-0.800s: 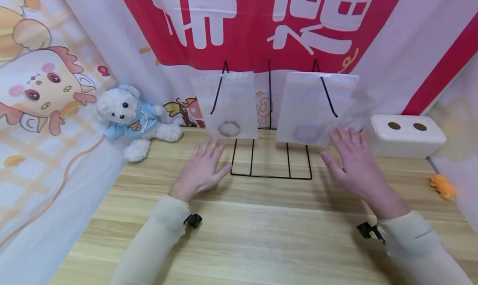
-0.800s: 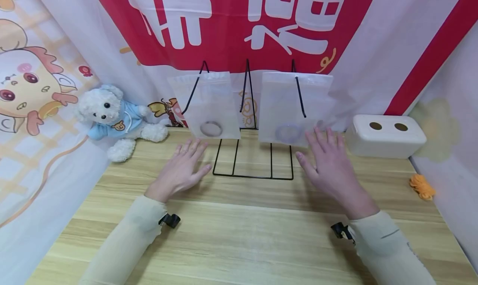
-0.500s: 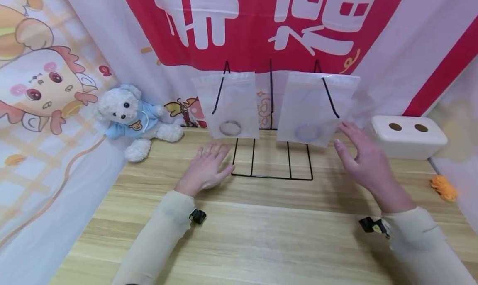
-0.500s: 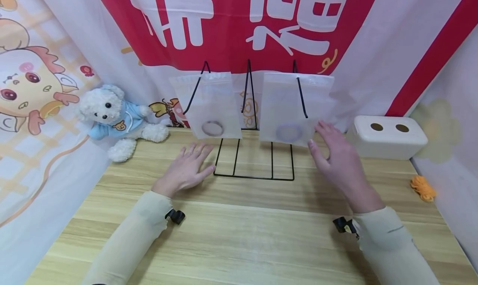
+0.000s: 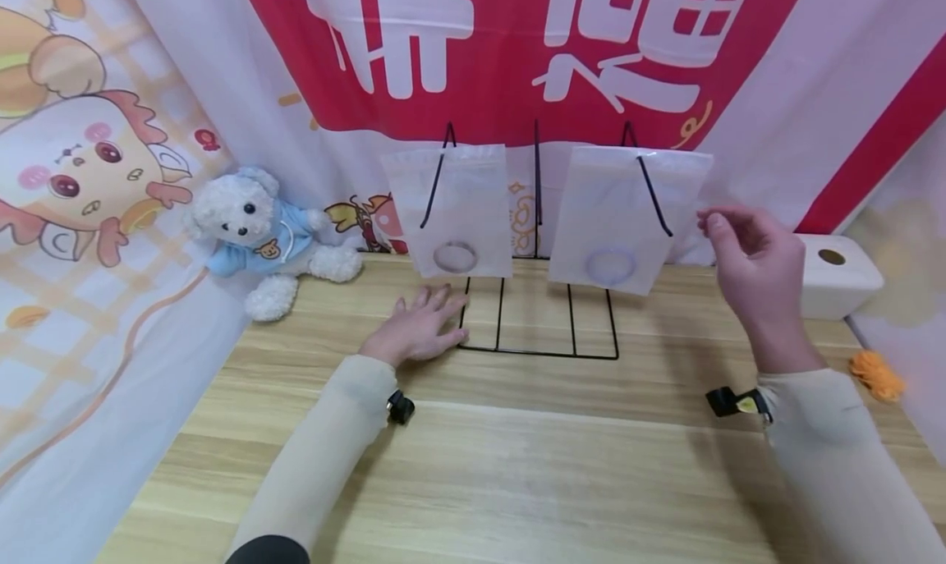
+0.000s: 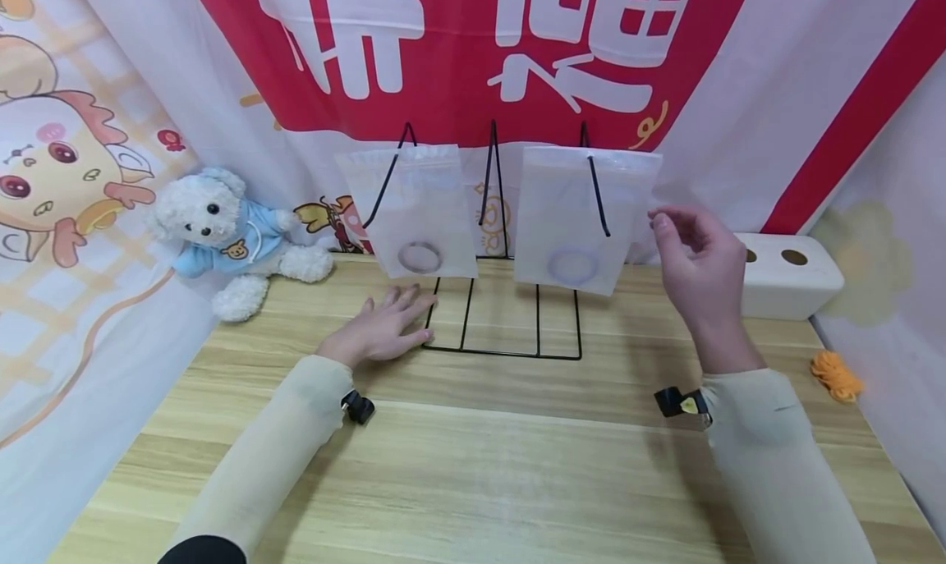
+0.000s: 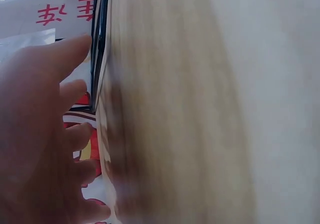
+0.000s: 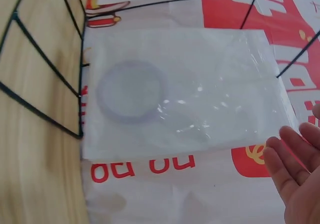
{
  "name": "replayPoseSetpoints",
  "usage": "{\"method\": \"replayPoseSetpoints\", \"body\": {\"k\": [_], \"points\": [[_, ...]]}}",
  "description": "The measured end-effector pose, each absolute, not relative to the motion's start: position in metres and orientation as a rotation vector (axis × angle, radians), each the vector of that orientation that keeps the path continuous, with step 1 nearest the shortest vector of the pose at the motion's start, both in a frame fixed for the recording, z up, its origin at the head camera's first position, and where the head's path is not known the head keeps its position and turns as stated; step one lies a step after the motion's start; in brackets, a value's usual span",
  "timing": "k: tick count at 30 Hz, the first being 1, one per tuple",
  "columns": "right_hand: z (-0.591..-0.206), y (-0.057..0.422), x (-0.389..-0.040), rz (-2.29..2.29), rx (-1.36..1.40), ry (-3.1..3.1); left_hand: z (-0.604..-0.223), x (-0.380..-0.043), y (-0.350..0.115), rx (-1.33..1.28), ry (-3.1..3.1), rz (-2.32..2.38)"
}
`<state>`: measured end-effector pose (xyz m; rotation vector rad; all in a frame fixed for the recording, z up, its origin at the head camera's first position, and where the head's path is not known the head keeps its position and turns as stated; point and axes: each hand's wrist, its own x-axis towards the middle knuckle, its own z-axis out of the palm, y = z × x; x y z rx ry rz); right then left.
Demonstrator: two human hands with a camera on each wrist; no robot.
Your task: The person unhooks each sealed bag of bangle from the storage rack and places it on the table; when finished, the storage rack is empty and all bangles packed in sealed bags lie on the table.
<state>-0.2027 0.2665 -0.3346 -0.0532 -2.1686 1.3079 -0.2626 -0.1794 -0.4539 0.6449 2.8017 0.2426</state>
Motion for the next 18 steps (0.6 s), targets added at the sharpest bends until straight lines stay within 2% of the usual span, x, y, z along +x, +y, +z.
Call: {"method": "replayPoseSetpoints", "body": {"k": [18], "points": [[-0.312, 0.272, -0.247, 1.605, -0.245, -2.093, -0.452, -0.269, -0.173, 0.631, 2.729, 0.197]]}}
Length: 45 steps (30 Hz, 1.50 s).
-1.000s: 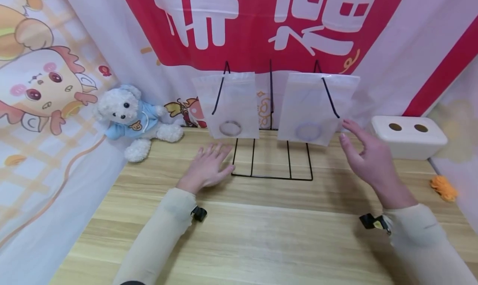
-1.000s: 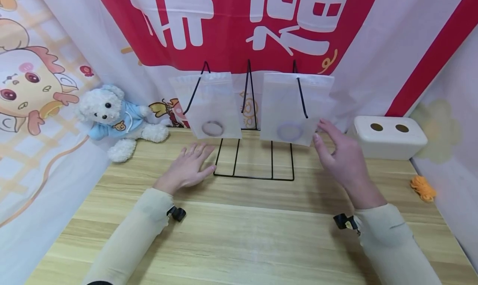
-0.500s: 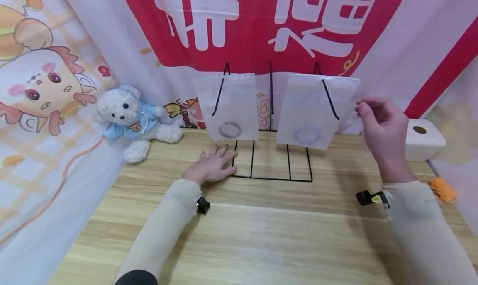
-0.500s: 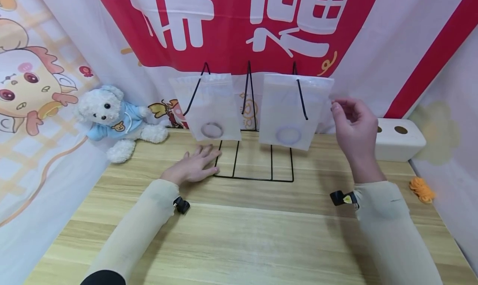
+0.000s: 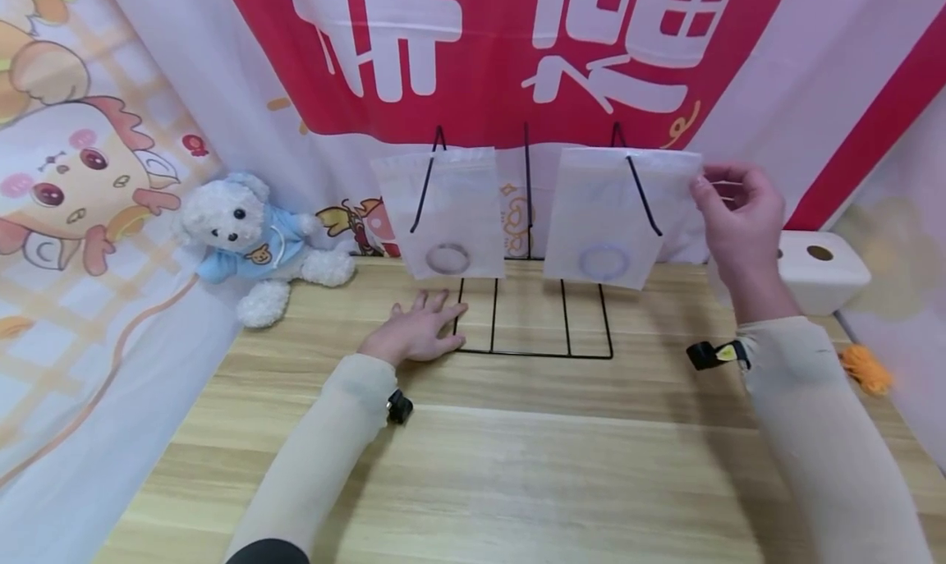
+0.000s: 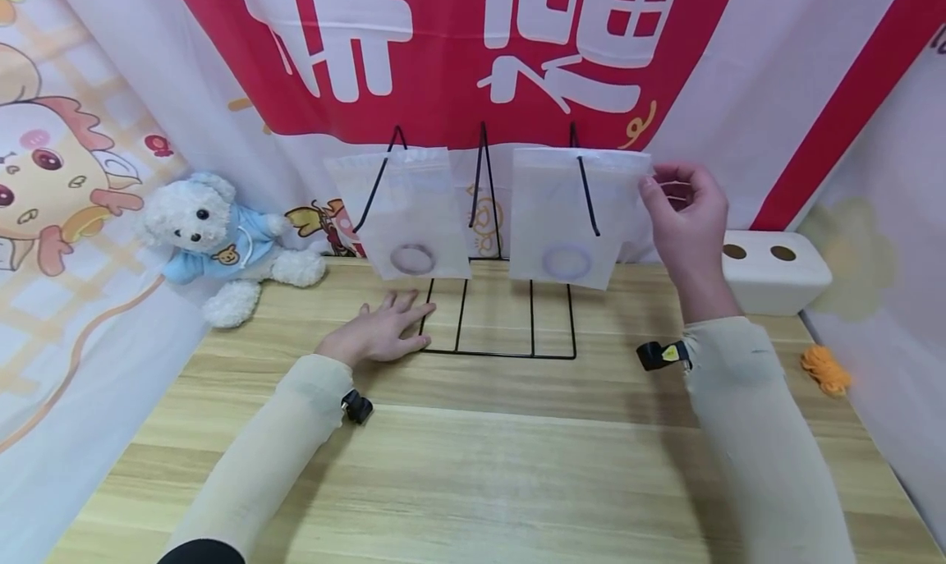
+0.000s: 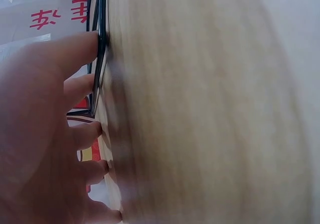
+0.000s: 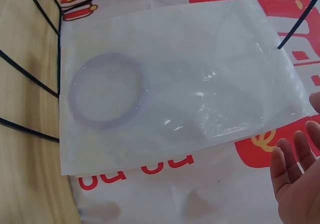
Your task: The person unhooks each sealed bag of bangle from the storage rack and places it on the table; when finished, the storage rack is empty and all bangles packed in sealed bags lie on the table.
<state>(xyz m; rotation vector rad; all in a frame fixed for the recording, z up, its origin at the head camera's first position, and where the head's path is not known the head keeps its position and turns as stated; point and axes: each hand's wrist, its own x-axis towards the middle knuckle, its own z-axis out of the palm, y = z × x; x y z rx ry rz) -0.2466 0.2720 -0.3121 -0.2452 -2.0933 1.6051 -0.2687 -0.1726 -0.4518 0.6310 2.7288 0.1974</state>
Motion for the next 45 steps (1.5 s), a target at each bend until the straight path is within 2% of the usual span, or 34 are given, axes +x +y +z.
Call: {"method": "replayPoseSetpoints", "body": {"k": [14, 45], "points": [[-0.312, 0.277, -0.258, 1.709, -0.231, -2.109, -0.452, -0.270, -0.173, 0.643, 2.735, 0.192], [-0.303, 0.283, -0.246, 1.587, -0.149, -2.216, -0.452, -0.273, -0.173, 0.632, 2.719, 0.208]]}}
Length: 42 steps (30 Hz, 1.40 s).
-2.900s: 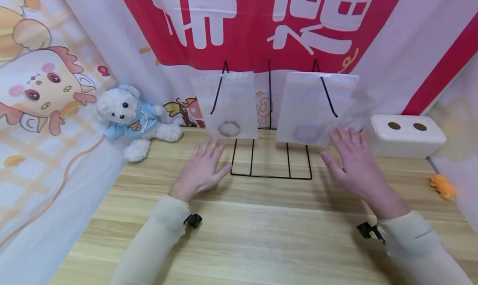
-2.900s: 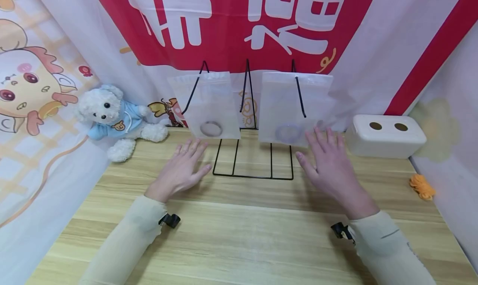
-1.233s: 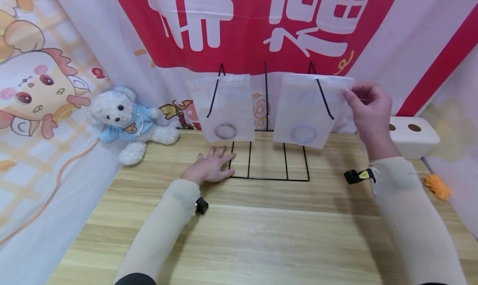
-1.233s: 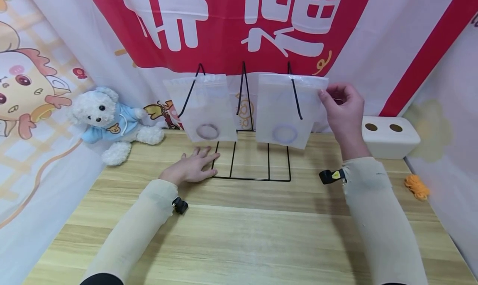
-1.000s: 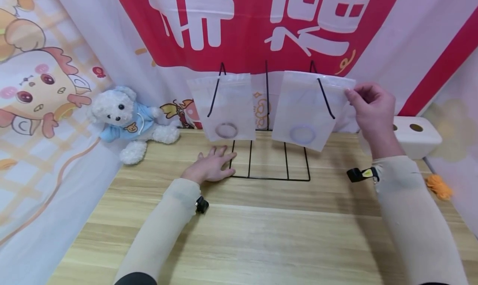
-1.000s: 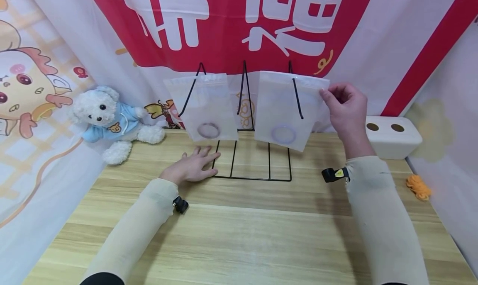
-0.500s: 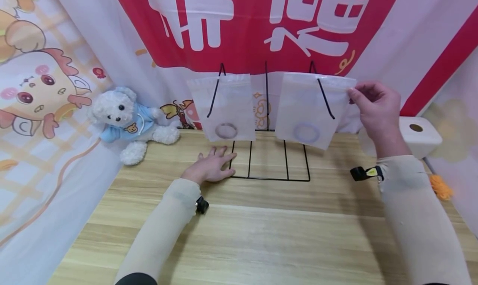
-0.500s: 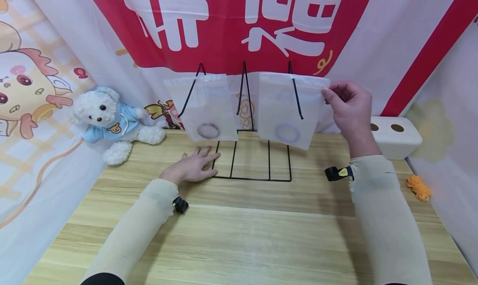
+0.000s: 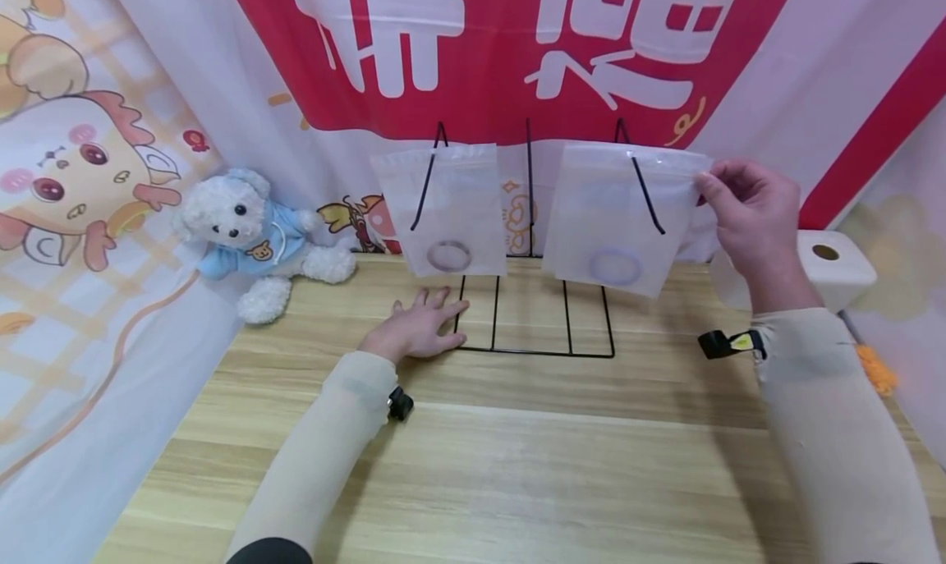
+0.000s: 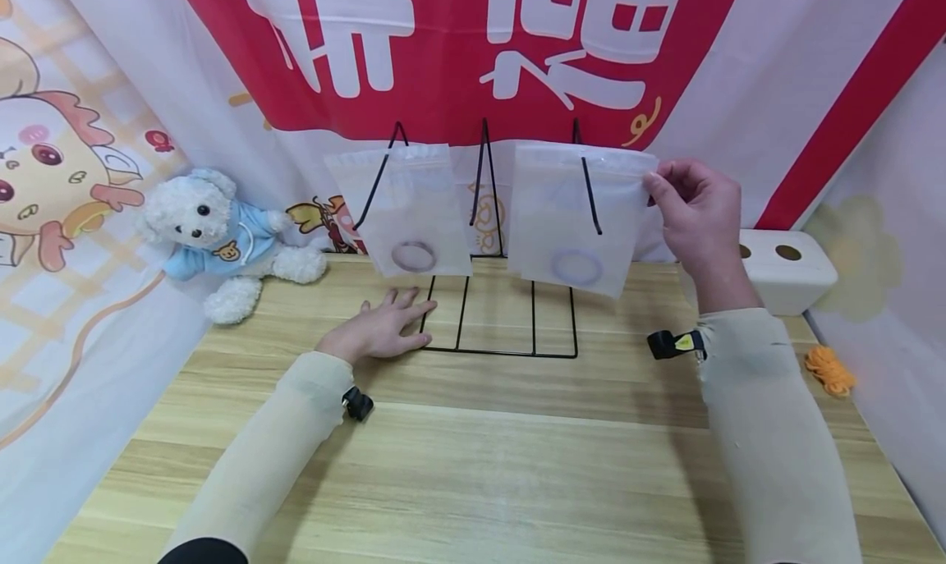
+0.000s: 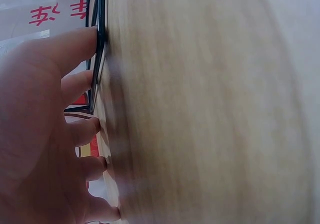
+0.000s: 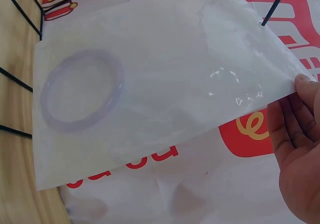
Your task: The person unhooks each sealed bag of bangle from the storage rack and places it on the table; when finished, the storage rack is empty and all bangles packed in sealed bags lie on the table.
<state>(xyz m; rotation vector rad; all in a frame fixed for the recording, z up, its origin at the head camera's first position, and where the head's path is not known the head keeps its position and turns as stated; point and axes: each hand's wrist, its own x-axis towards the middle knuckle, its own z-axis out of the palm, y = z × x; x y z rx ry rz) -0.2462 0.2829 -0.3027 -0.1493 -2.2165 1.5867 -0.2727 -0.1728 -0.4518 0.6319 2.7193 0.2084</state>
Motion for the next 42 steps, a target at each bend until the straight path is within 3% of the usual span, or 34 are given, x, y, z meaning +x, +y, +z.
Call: {"method": "replayPoseSetpoints", "body": {"k": [42], "points": [[-0.322, 0.274, -0.213, 1.612, -0.095, -1.971, -0.451, -0.271, -0.174, 0.619, 2.707, 0.244]]}}
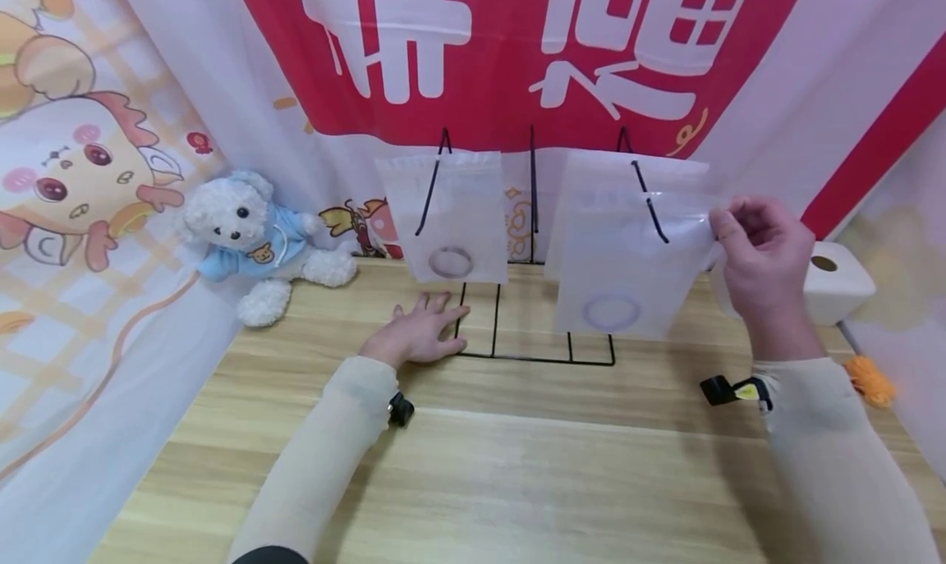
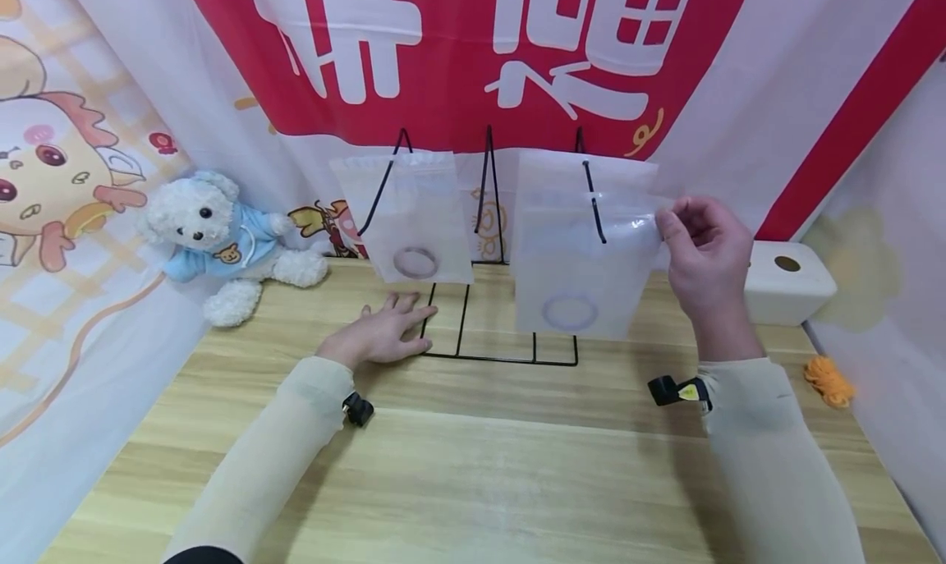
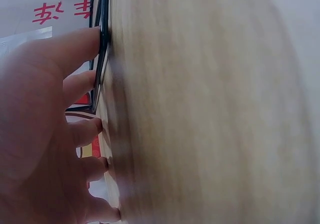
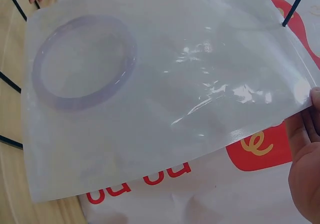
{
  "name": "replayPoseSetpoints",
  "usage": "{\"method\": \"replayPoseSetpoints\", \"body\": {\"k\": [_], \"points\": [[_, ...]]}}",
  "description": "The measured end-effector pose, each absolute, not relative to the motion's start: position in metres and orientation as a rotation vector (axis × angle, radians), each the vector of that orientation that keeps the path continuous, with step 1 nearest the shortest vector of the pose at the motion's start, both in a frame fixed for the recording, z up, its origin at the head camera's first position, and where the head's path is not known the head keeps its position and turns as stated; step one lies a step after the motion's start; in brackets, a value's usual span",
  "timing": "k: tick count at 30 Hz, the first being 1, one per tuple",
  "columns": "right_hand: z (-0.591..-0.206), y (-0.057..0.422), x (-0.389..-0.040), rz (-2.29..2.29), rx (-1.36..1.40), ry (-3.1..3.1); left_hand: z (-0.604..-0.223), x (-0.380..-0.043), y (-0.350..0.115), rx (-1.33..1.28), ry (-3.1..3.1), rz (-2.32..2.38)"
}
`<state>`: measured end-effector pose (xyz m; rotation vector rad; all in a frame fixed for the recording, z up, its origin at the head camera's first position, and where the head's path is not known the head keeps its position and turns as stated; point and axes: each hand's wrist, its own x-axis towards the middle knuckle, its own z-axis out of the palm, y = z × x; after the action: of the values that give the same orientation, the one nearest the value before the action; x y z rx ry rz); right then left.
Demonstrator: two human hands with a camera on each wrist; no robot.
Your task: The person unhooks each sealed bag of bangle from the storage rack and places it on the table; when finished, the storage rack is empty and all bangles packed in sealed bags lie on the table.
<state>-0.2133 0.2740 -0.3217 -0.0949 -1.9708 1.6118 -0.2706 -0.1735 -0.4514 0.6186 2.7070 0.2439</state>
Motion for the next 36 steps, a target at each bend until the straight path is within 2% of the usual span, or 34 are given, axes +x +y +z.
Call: {"method": "replayPoseSetpoints", "body": {"k": [36], "points": [[-0.336, 0.269, -0.171, 1.656, 0.086, -1.742, -0.452, -0.271, -0.173, 0.627, 2.716, 0.258]]}}
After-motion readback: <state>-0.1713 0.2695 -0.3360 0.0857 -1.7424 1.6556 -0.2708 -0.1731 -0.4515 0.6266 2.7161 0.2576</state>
